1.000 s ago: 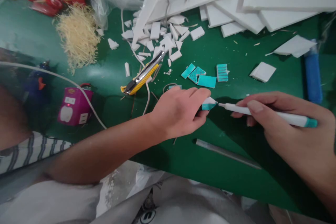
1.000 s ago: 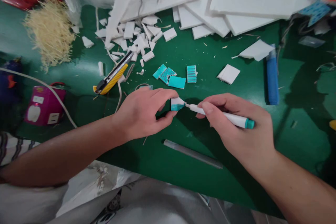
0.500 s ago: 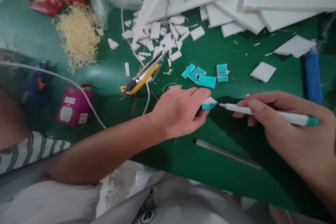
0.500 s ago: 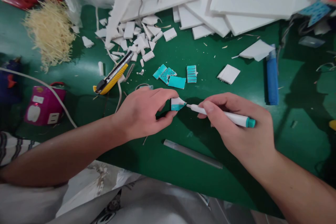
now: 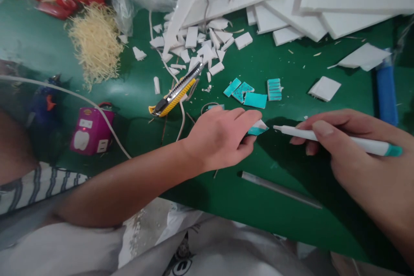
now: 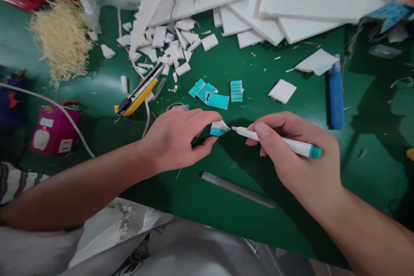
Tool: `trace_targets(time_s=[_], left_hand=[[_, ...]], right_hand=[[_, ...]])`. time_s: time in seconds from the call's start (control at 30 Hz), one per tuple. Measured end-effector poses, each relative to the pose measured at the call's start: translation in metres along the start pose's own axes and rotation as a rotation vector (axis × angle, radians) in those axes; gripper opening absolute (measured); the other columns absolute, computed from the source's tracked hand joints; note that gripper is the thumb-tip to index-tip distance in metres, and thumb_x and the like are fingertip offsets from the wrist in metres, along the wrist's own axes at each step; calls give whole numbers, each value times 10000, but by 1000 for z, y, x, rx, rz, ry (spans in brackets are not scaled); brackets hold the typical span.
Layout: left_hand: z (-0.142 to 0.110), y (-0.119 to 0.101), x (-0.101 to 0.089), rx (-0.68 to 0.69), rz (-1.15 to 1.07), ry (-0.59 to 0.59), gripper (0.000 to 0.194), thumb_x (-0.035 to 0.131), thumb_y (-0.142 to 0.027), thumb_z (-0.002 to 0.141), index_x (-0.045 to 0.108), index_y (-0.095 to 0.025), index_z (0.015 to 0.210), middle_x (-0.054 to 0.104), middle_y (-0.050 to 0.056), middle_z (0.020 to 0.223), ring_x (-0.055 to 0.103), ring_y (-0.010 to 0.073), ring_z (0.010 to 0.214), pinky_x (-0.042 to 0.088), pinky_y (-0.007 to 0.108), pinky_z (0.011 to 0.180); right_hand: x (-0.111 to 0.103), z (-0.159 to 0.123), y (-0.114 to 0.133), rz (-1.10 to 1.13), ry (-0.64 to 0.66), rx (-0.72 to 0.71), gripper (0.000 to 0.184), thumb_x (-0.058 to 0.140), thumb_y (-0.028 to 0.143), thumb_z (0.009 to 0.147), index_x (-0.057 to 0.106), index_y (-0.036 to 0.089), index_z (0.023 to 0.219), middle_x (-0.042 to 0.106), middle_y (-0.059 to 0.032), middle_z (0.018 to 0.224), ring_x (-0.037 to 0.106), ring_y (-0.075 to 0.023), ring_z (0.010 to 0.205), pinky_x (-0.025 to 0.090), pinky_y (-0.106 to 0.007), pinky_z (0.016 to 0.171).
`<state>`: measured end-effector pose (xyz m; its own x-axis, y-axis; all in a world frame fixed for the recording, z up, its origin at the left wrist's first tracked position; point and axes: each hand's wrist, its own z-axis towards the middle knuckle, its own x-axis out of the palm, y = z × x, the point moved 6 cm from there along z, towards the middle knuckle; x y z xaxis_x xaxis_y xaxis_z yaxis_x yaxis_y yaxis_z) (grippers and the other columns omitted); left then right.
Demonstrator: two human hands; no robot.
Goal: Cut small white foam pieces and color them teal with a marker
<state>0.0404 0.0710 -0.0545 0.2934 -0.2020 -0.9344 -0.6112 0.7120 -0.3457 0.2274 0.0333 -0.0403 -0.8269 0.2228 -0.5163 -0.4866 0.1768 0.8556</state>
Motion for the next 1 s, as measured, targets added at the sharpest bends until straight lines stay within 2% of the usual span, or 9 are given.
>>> trace_targets(time_s=[0.17, 0.3, 0.43, 0.5, 0.6, 0.67, 0.77, 0.87, 1.0], left_hand=[[-2, 0, -3, -23, -19, -17, 443, 514, -192, 858, 519, -137, 1298, 687, -2, 821, 653, 166, 725, 422, 309, 684], [-1, -2, -5, -64, 69, -29, 279, 555, -312, 897, 584, -154, 1124, 702, 19, 827, 660, 193, 714, 409, 319, 647], [0, -3, -4, -68, 125, -17, 174, 539, -323, 916, 603, -176, 983, 698, 12, 788, 663, 206, 697, 402, 336, 634], [0, -3, -3, -40, 98, -19, 170, 509, -276, 921, 604, -177, 1021, 701, 1, 788, 660, 197, 691, 390, 334, 625], [-1, 0, -2, -25, 41, -8, 263, 484, -211, 894, 593, -174, 1131, 720, -3, 836, 662, 183, 709, 393, 330, 637], [-1, 2, -1, -45, 14, -1, 311, 497, -212, 876, 584, -176, 1173, 705, -15, 787, 655, 178, 695, 402, 325, 650], [-1, 4, -2, -68, -11, 5, 286, 519, -232, 867, 596, -187, 1139, 636, -41, 659, 635, 170, 645, 400, 317, 649], [-1, 3, -3, -77, -18, 4, 258, 529, -230, 867, 605, -193, 1111, 617, -44, 645, 634, 166, 643, 406, 312, 664], [0, 0, -2, -106, -14, 4, 396, 622, -389, 867, 572, -166, 1190, 676, -14, 753, 666, 184, 700, 429, 314, 682]], right_hand=[[1, -1, 1, 35, 8, 33, 131, 670, 264, 820, 739, 293, 713, 711, 4, 645, 548, -109, 482, 473, -261, 442], [1, -1, -1, 31, 4, 47, 132, 667, 270, 816, 737, 300, 707, 705, 10, 641, 540, -101, 480, 484, -254, 450], [1, -1, -3, 35, 4, 55, 132, 666, 278, 822, 739, 299, 714, 712, 6, 652, 556, -108, 492, 496, -255, 450], [1, -1, -4, 45, 5, 52, 125, 672, 279, 820, 741, 288, 716, 710, 4, 644, 556, -114, 488, 504, -262, 450], [0, 0, -3, 49, 11, 41, 108, 688, 274, 804, 747, 271, 715, 712, 4, 637, 563, -111, 481, 503, -251, 448], [0, 1, -2, 41, 14, 28, 108, 689, 264, 796, 748, 269, 706, 711, 5, 627, 557, -108, 470, 493, -244, 439], [0, 1, -2, 26, 11, 15, 105, 687, 262, 797, 748, 276, 712, 705, 5, 622, 554, -110, 475, 481, -242, 433], [1, 0, 0, 16, 21, -11, 70, 703, 288, 796, 758, 280, 753, 720, 8, 663, 568, -102, 502, 485, -234, 460], [1, 1, 3, 1, 21, -43, 63, 721, 302, 785, 757, 277, 741, 725, 10, 688, 576, -93, 516, 472, -227, 471]])
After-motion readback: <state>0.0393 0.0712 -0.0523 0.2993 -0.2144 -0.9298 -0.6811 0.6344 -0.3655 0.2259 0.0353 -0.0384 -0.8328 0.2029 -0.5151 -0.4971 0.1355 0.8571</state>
